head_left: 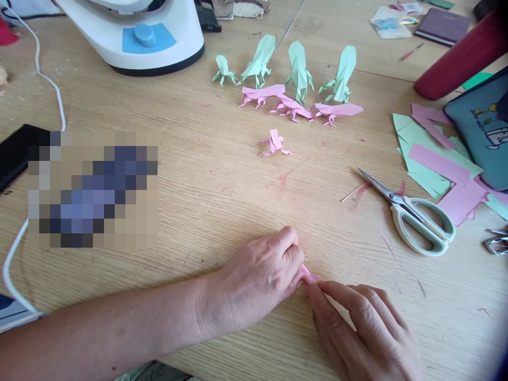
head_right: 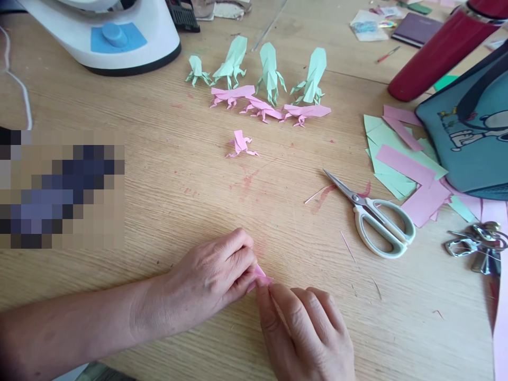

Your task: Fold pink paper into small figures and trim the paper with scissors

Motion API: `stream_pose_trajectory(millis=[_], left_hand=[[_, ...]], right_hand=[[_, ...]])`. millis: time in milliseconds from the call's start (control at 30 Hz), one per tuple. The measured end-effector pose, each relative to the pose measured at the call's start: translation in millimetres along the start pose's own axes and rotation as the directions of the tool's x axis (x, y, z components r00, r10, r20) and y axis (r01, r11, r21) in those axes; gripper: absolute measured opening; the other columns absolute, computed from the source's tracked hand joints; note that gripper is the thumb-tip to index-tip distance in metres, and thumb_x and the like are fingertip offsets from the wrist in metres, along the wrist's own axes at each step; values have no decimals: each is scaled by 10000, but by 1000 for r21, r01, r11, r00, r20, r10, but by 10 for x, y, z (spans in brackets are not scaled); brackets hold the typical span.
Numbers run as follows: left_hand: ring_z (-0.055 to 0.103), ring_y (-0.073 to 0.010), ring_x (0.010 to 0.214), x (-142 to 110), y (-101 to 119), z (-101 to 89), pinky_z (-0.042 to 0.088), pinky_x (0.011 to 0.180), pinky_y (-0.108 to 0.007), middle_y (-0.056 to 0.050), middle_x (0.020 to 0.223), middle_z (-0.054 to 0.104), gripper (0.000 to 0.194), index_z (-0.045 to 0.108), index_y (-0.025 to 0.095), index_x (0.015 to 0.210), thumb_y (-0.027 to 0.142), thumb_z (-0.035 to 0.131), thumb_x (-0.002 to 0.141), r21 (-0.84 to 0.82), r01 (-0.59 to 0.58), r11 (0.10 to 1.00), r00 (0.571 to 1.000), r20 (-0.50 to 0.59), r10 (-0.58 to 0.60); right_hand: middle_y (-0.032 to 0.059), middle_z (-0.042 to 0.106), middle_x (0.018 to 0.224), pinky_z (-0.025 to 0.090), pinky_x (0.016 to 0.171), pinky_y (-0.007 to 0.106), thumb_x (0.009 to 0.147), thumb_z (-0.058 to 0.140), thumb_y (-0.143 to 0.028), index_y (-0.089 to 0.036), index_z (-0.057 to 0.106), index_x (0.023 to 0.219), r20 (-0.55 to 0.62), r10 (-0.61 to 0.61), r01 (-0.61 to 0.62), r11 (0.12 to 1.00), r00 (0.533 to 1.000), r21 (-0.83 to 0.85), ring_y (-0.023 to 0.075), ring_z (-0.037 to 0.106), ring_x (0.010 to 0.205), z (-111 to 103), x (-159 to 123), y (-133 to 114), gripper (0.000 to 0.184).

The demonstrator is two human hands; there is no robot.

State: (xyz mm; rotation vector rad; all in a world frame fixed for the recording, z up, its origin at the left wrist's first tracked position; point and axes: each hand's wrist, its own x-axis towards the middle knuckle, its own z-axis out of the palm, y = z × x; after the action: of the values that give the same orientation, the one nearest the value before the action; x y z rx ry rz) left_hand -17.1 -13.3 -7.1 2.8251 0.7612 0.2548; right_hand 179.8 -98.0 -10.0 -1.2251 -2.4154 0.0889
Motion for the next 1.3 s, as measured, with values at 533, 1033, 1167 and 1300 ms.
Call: stream_pose_trajectory(millis=[533, 1033, 1167, 1300], left_hand=[[552, -149, 759, -17, 21, -17, 466, 609, -270, -29, 843, 563, 141, 595, 131, 853, 175, 523, 965, -127, 68, 990, 993, -89, -80], [593, -134, 823, -36, -34, -84, 499, 721, -260, -27, 968, 583, 126, 610, 146, 966, 228, 515, 980, -310, 174, 935, 985, 70, -160], [592, -121, 816, -40, -53, -78, 495, 735, -246, -21, 967, 587, 84, 610, 149, 951, 159, 527, 962, -348, 154, 925, 988, 73, -137], [592, -116, 837, -48, -133, -115, 503, 773, -230, -30, 997, 590, 127, 622, 149, 979, 127, 497, 971, -414, 117, 903, 991, 109, -78]], right_hand=[[130, 685, 978, 485, 696, 365, 871, 653, -37, -48, 657, 1173, 19, 11, -11, 1000, 1000, -7, 201, 595, 812, 14, -11, -20, 302], [129, 693, 965, 512, 687, 349, 862, 667, -47, -67, 658, 1175, 11, 41, -41, 999, 999, 25, 197, 628, 810, 23, 7, -3, 314], [125, 694, 962, 515, 682, 340, 887, 628, -48, -79, 660, 1168, -11, 47, -47, 998, 999, 29, 190, 625, 805, 28, 26, -7, 284], [127, 685, 941, 505, 676, 338, 888, 601, -21, -68, 670, 1141, -26, 73, -71, 995, 997, 66, 188, 618, 795, 24, 49, -17, 266]])
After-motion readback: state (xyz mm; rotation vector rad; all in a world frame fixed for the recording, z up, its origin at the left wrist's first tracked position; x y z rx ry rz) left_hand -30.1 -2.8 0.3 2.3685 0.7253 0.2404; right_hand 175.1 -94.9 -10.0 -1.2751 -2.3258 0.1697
